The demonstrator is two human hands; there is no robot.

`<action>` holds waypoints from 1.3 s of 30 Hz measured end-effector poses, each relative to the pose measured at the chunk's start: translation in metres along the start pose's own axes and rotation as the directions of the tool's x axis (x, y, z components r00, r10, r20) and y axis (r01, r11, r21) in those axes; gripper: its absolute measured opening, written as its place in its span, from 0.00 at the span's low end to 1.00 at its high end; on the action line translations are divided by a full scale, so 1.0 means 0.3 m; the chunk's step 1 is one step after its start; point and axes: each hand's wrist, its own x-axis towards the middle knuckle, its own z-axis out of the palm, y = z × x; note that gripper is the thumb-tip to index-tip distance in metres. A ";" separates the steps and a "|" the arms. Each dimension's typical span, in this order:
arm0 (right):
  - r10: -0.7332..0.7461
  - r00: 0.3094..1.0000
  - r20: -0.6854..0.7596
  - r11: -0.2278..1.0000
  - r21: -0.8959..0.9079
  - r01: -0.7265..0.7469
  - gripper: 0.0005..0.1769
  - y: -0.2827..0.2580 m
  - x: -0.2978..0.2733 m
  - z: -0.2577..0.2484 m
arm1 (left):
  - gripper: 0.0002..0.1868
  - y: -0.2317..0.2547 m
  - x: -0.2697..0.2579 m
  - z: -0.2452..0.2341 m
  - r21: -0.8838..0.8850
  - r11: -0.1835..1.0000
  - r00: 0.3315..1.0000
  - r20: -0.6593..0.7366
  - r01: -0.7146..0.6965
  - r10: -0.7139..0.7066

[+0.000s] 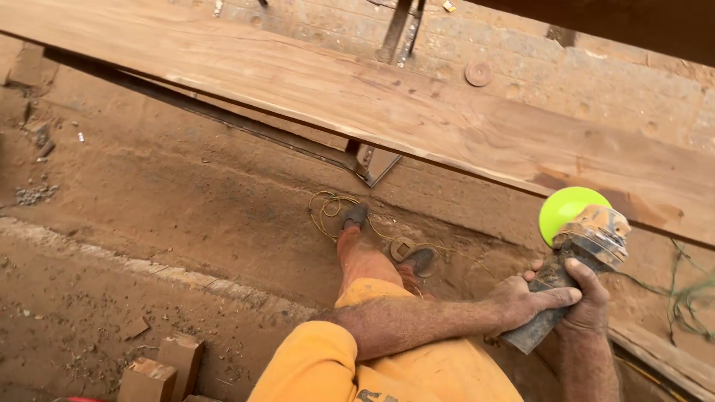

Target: The person sands large wooden beams using a handheld angle grinder equipped with a sanding disc.

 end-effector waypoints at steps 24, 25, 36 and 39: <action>0.368 0.826 0.426 0.821 -0.566 -0.074 0.31 0.279 0.509 1.425 | 0.39 0.422 -0.337 -1.106 -0.549 0.759 0.859 -0.511 -0.349 0.026; 0.370 0.839 0.399 0.840 -0.529 -0.118 0.30 0.245 0.497 1.371 | 0.38 0.412 -0.310 -1.058 -0.553 0.762 0.875 -0.484 -0.337 0.035; 0.215 0.955 0.202 0.932 -0.336 -0.139 0.31 -0.025 0.397 0.673 | 0.30 0.350 -0.040 -0.527 -0.224 0.951 0.940 -0.312 -0.212 0.136; 0.144 0.987 0.076 0.968 -0.220 -0.124 0.29 -0.066 0.366 0.479 | 0.35 0.335 0.028 -0.407 -0.020 0.982 0.947 -0.269 -0.188 0.176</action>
